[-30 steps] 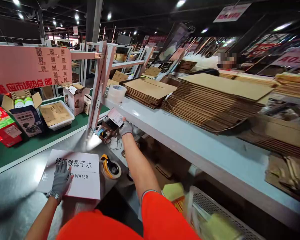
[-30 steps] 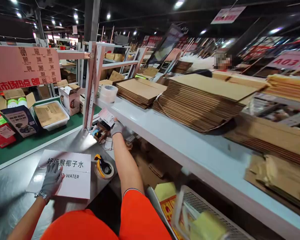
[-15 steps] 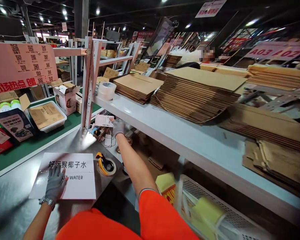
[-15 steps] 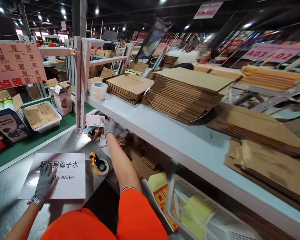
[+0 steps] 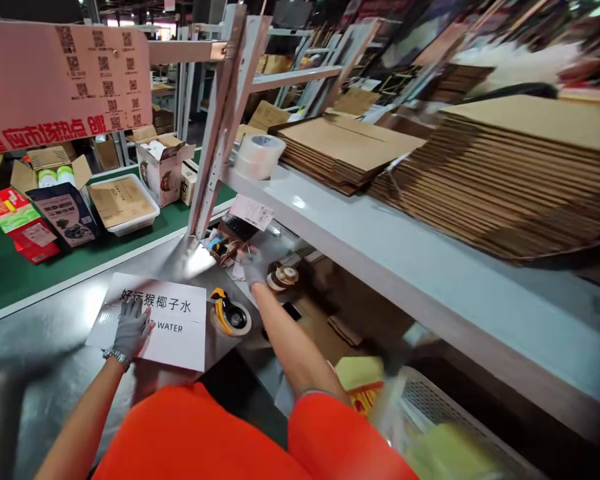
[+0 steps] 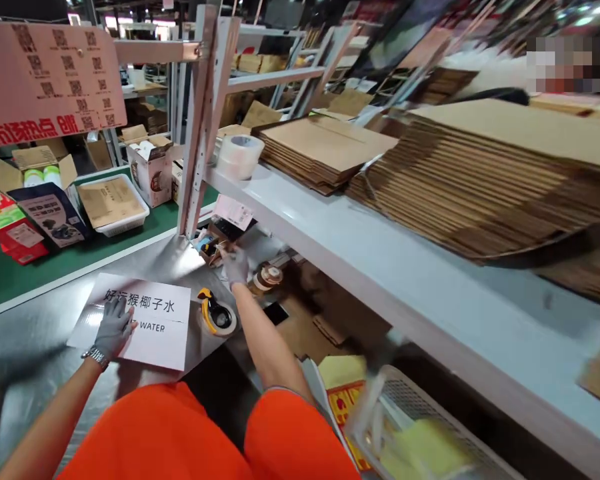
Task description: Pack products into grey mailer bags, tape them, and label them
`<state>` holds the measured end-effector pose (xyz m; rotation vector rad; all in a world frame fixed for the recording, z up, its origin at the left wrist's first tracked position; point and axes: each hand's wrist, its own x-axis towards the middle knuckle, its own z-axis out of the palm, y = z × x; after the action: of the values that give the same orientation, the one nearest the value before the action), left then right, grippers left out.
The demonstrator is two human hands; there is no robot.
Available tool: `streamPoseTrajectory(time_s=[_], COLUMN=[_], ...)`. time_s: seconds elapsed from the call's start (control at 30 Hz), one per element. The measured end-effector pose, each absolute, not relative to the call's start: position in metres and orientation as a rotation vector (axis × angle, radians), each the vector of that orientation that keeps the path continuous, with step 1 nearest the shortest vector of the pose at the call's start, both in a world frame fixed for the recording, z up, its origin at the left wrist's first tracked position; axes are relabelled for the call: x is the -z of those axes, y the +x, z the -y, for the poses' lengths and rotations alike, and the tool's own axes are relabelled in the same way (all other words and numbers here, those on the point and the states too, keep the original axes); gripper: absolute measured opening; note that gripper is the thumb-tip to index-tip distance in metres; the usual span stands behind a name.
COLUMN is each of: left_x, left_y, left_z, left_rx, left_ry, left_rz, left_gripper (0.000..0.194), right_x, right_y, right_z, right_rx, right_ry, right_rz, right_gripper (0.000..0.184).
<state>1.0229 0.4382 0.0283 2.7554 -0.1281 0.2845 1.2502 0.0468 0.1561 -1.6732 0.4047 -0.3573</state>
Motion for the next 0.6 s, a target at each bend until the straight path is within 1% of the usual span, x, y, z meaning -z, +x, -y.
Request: streamPoseTrajectory(time_s=[0.03, 0.07, 0.1, 0.17, 0.23, 0.27, 0.33, 0.43, 0.5, 0.6], left_x=[-0.029, -0.029, -0.029, -0.028, -0.028, -0.028, -0.029, -0.034, -0.037, -0.040], left_y=[1.022, 1.022, 1.021, 1.020, 1.021, 1.021, 1.022, 1.024, 1.025, 1.025], left_z=[-0.437, -0.436, -0.436, -0.435, -0.434, -0.434, -0.434, -0.431, -0.429, -0.424], left_rx=[-0.267, -0.248, -0.231, -0.214, -0.211, -0.206, -0.187, -0.172, -0.177, -0.169], left_ry=[2.759, 2.763, 2.765, 2.760, 2.749, 2.741, 2.729, 2.718, 2.710, 2.664], left_rz=[0.119, 0.109, 0.099, 0.083, 0.066, 0.060, 0.054, 0.055, 0.046, 0.009], left_gripper=[0.041, 0.040, 0.040, 0.041, 0.040, 0.038, 0.037, 0.041, 0.041, 0.039], right_x=[-0.131, -0.104, -0.078, -0.031, 0.003, 0.015, 0.031, 0.042, 0.042, 0.023], right_y=[1.225, 1.199, 1.175, 1.137, 1.116, 1.111, 1.108, 1.110, 1.115, 1.127], right_z=[-0.048, -0.048, -0.047, -0.045, -0.041, -0.040, -0.037, -0.031, -0.026, -0.016], right_rx=[0.287, 0.193, 0.077, -0.014, 0.010, 0.045, 0.092, -0.038, -0.102, -0.053], right_ry=[-1.732, -1.818, -2.044, -2.403, -2.594, -2.641, -2.686, -2.674, -2.566, -2.374], right_rz=[-0.439, -0.440, -0.389, -0.265, -0.128, -0.062, 0.034, 0.071, -0.002, -0.087], right_gripper=[0.041, 0.046, 0.054, 0.075, 0.089, 0.091, 0.089, 0.078, 0.074, 0.078])
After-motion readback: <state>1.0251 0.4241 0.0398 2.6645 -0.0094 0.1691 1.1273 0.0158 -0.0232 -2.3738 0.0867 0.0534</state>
